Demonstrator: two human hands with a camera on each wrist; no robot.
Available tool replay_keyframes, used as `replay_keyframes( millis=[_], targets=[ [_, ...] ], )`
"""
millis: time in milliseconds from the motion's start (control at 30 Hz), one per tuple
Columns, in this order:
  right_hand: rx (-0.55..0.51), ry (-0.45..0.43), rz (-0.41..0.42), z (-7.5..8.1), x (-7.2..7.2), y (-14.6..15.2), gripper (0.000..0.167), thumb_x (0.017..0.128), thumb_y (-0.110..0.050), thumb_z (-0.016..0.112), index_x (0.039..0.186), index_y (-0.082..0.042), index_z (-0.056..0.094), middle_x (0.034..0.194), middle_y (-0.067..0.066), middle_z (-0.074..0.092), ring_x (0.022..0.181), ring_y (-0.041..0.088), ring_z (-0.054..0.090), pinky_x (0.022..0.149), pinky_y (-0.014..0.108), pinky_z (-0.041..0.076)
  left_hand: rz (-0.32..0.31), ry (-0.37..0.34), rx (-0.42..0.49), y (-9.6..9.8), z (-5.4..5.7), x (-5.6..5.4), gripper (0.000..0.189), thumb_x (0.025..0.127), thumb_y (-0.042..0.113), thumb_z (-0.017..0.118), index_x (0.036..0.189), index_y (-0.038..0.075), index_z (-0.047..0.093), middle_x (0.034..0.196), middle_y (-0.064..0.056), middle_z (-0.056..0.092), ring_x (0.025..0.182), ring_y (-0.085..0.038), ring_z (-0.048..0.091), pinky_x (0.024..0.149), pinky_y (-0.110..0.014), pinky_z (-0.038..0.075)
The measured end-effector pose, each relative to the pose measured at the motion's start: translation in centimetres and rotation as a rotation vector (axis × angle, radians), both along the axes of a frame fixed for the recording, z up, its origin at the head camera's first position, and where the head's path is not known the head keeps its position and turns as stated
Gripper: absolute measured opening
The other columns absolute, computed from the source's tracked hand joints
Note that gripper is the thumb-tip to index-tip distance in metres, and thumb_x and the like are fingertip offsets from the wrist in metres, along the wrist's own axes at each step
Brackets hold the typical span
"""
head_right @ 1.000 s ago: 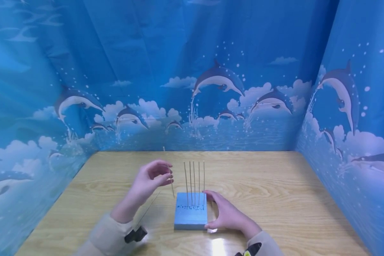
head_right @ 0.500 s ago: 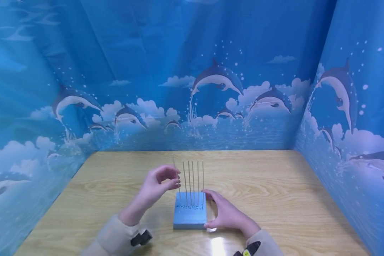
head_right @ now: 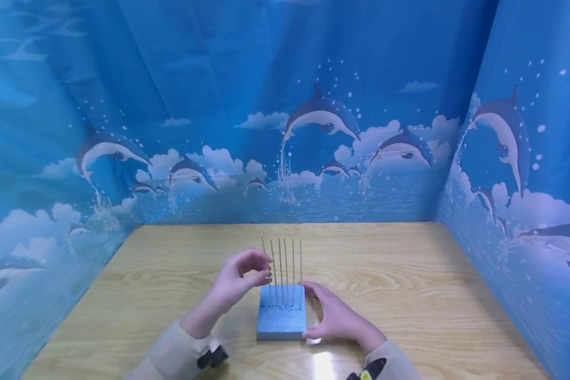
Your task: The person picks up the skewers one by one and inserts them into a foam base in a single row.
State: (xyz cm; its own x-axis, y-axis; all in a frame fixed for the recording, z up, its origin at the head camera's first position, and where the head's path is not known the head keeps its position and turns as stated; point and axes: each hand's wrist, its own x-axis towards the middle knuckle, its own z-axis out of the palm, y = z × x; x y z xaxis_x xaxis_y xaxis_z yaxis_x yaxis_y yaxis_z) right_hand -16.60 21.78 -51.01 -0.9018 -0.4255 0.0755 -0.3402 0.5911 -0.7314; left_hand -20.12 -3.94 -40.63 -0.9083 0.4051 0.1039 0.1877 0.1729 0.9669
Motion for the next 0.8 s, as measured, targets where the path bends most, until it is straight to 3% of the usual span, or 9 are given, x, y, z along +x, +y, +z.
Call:
replay_keyframes(
  millis=[800],
  targets=[
    [-0.007,-0.014,0.005,-0.05,-0.08,0.06,0.114,0.061,-0.048,0.088,0.151,-0.008,0.033,0.15,0.013,0.047,0.137,0.033,0.047,0.116,0.059,0.032,0.003,-0.013,-0.004,0.05,-0.87,0.09,0.025,0.089,0.002,0.067,0.113,0.007,0.066,0.102,-0.012,0.068,0.096,-0.021,0.067,0.08,-0.026,0.062]
  ],
)
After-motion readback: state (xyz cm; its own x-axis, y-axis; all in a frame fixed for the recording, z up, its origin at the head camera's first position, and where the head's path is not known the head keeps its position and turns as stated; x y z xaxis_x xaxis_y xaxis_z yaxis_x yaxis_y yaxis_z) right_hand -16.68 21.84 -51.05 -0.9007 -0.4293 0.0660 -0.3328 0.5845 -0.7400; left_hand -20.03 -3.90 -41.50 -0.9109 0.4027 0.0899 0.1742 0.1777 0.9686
